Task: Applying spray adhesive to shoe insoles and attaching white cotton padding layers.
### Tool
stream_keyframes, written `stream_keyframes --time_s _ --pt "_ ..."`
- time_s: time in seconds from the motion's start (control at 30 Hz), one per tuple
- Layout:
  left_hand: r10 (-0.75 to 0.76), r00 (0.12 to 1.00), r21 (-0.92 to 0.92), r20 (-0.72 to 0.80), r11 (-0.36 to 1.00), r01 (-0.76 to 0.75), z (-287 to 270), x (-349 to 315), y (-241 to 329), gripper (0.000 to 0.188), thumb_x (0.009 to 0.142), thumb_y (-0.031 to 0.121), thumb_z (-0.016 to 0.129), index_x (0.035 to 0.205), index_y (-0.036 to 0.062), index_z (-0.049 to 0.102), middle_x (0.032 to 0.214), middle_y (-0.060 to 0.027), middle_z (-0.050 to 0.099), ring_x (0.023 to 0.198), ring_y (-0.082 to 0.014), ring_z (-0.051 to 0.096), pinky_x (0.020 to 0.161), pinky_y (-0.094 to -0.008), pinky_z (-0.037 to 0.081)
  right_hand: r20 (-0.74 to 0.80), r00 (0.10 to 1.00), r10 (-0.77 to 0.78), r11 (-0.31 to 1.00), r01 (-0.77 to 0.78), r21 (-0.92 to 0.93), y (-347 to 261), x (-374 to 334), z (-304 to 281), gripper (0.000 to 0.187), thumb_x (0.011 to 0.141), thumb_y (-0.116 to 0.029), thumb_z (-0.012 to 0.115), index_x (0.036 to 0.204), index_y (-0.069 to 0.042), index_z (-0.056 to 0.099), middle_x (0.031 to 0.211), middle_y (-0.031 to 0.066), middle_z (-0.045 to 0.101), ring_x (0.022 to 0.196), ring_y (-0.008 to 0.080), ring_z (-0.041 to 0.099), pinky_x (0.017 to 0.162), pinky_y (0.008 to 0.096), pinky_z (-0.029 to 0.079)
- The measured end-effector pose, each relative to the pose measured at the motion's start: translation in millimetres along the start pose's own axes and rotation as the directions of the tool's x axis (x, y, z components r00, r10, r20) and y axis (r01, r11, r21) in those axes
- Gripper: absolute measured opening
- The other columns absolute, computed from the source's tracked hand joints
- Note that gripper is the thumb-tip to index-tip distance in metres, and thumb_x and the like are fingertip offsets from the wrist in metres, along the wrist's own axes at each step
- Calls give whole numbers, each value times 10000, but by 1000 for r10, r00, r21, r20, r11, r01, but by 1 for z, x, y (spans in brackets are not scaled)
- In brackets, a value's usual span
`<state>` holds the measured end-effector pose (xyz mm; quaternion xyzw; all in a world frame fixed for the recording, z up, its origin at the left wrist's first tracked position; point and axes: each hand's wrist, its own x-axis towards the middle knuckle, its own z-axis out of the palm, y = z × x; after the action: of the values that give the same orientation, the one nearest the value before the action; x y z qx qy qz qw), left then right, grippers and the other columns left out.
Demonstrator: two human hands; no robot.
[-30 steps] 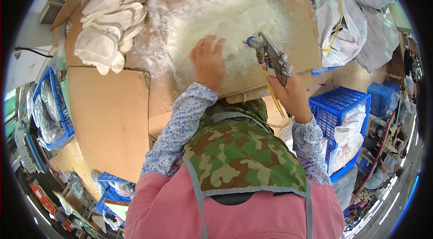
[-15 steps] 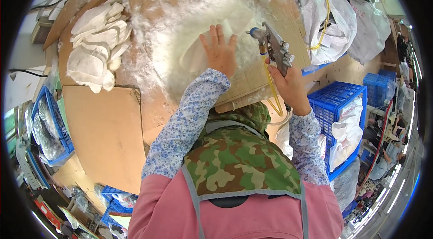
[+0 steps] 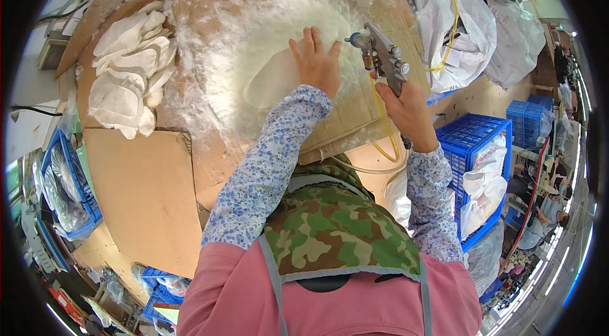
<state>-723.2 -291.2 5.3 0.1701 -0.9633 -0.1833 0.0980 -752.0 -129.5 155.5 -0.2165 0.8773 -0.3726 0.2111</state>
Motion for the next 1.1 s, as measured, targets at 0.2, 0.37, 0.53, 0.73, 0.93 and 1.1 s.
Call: stream_keyframes --time_s 0.2,0.37,0.53,0.73,0.93,1.1 --pt "-12 1000 23 9 1000 11 5 -4 1 433 901 211 556 1333 222 573 1553 -238 229 1469 -366 133 1130 -652 -4 -68 982 -174 984 172 -37 10 3 1 291 889 -60 609 1160 26 545 965 166 695 888 324 673 762 381 500" --pt "-28 1000 14 -8 1000 28 4 -4 2 423 907 196 545 1328 216 579 1554 -263 196 1467 -396 113 1131 -652 -1 -67 989 -128 992 127 -23 9 5 -3 292 887 -44 605 1161 32 538 973 166 696 906 334 672 776 385 499" --pt "-33 999 13 -36 999 33 0 -8 2 405 912 169 524 1308 216 596 1543 -290 197 1463 -414 111 1130 -655 21 -61 983 -172 985 170 -36 4 -1 -4 290 887 -43 606 1156 40 533 963 170 695 896 334 672 774 385 497" --pt "-27 997 -138 -78 990 16 -11 -29 -6 419 867 81 506 1255 177 631 1512 -343 224 1454 -449 126 1122 -674 15 -4 983 -181 983 181 -28 -1 -17 6 255 886 -35 606 1120 38 536 946 179 682 877 340 658 762 384 491" --pt "2 992 -58 -126 998 -9 -16 -45 -16 377 859 134 550 1217 200 645 1501 -328 267 1440 -440 181 1115 -674 54 22 976 -219 975 219 -23 -8 -26 16 212 898 -38 595 1089 32 535 934 171 676 874 329 656 763 380 490" --pt "4 992 -83 -130 996 -15 -18 -55 -17 373 828 115 555 1176 173 677 1497 -350 257 1440 -457 171 1121 -672 43 65 979 -195 981 194 29 -16 -34 18 210 901 -33 587 1092 33 526 936 178 674 879 320 664 763 378 494"
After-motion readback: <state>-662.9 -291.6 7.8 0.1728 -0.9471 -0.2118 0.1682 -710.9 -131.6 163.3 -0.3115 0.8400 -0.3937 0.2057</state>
